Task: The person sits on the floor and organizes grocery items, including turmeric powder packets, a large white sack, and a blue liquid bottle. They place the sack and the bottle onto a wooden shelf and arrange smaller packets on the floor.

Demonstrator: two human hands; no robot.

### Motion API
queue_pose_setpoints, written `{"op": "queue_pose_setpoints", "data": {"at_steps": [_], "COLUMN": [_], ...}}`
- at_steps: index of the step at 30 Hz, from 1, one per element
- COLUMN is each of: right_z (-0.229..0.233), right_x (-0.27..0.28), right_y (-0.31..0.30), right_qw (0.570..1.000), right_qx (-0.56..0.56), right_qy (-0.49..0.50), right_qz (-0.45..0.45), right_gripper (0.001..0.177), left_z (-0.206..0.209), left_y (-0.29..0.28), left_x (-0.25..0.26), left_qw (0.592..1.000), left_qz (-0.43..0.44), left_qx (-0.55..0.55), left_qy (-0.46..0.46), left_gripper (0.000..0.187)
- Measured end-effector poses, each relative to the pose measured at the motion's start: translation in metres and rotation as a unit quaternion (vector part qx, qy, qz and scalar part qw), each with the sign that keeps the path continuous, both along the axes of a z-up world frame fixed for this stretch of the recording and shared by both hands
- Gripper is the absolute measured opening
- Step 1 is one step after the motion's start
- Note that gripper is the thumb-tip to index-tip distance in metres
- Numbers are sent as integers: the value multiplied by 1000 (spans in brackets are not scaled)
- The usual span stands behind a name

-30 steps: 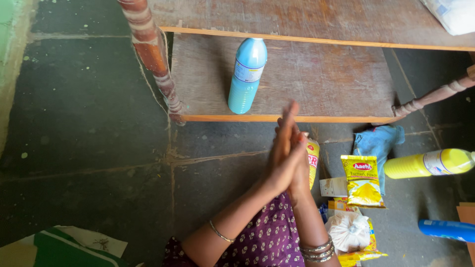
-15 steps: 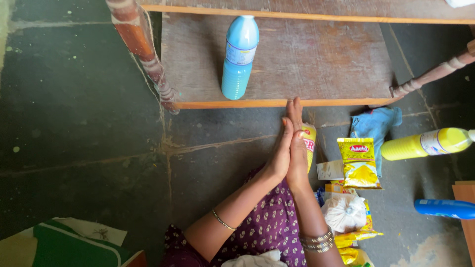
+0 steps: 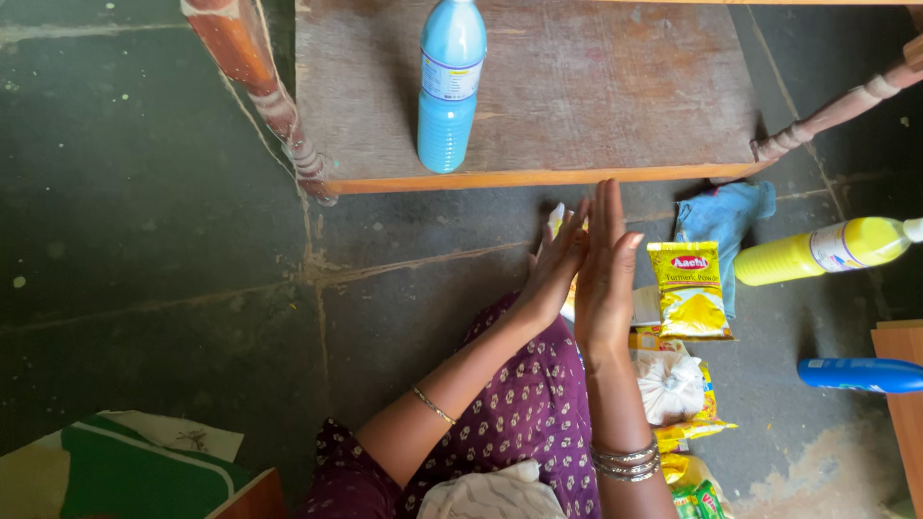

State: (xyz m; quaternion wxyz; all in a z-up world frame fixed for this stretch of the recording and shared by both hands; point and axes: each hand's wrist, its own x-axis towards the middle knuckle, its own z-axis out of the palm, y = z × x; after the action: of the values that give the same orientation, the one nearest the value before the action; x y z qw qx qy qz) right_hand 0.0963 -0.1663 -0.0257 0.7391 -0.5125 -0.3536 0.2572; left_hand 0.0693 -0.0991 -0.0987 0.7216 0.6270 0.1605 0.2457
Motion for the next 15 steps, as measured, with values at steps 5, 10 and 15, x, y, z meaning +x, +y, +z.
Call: {"op": "queue_pose_setpoints", "data": {"at_steps": [5,10,15], "right_z": [-37,-61,-52], "right_x": [-5,2,16], "right_y": [-4,-41,-84], "right_qw": [993,989,989], "right_qx": [-66,-42,-40], "right_qy": [79,131,105], "right_qz": [-49,-56,-92], "right_gripper": [65,64,71], "left_z": [29,60,56], "left_y": [-17,-19,-34], "left_x": [-8,-21,-20], "left_qw": [987,986,989], "left_qz": [-1,-32,-66], "left_qx": [17,125,84], "left_qy": [-159,-107,-106], "left_gripper": [70,69,64]}}
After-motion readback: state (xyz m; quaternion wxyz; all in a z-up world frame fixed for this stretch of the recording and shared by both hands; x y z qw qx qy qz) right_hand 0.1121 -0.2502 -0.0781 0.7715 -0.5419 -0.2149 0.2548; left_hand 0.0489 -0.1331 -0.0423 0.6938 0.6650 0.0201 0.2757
